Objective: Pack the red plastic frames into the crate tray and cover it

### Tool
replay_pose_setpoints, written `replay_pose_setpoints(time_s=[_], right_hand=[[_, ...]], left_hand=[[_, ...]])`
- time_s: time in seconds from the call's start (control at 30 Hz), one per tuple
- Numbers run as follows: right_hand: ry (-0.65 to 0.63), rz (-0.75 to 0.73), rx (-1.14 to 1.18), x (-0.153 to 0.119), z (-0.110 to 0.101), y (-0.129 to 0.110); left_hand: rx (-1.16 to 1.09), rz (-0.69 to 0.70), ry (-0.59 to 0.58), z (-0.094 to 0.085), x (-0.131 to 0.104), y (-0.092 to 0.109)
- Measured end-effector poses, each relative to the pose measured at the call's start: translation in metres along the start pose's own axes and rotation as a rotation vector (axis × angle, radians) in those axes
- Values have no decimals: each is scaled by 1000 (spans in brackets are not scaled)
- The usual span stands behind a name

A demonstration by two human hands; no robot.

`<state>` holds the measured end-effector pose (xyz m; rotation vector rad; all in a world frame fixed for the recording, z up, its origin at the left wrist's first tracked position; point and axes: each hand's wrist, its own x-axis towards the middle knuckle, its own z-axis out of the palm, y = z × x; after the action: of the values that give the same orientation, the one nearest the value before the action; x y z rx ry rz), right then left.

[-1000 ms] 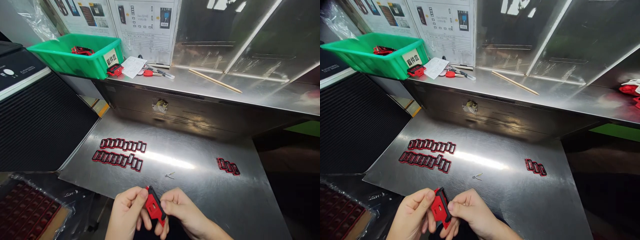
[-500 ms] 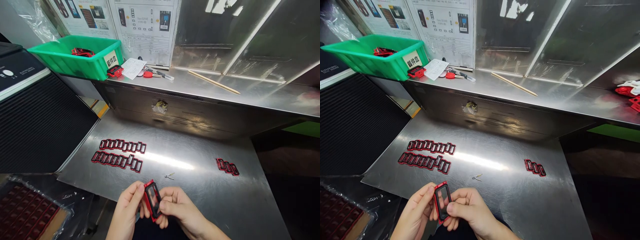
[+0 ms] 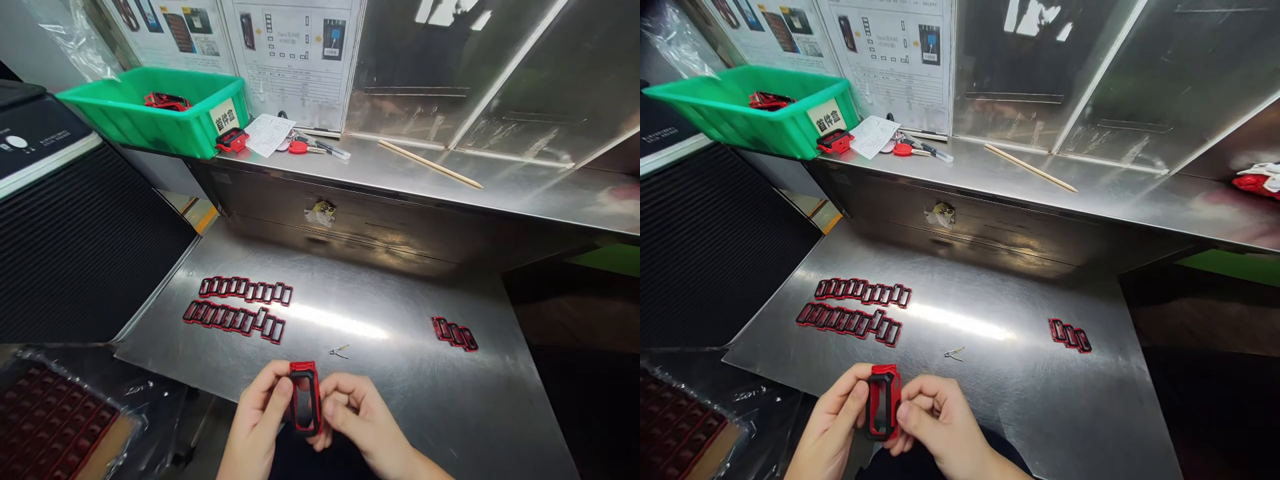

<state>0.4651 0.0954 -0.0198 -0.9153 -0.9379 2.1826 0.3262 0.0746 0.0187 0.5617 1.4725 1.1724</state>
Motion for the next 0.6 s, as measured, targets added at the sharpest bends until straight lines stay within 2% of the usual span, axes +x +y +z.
replay_pose_setpoints(time_s=[0.17,0.37,0.5,0.6], right_hand=[[-39,6,139,2,2,2],[-21,49,207,3,2,5],[13,63,150,3,2,4],[52,37,9,3,4,1]], left_hand=[[32,-32,6,0,3,-2],[17,-57,-64,0,5,-4],[118,-44,-40,-2,7,-9],[238,-1,-9,-4,6,-13]])
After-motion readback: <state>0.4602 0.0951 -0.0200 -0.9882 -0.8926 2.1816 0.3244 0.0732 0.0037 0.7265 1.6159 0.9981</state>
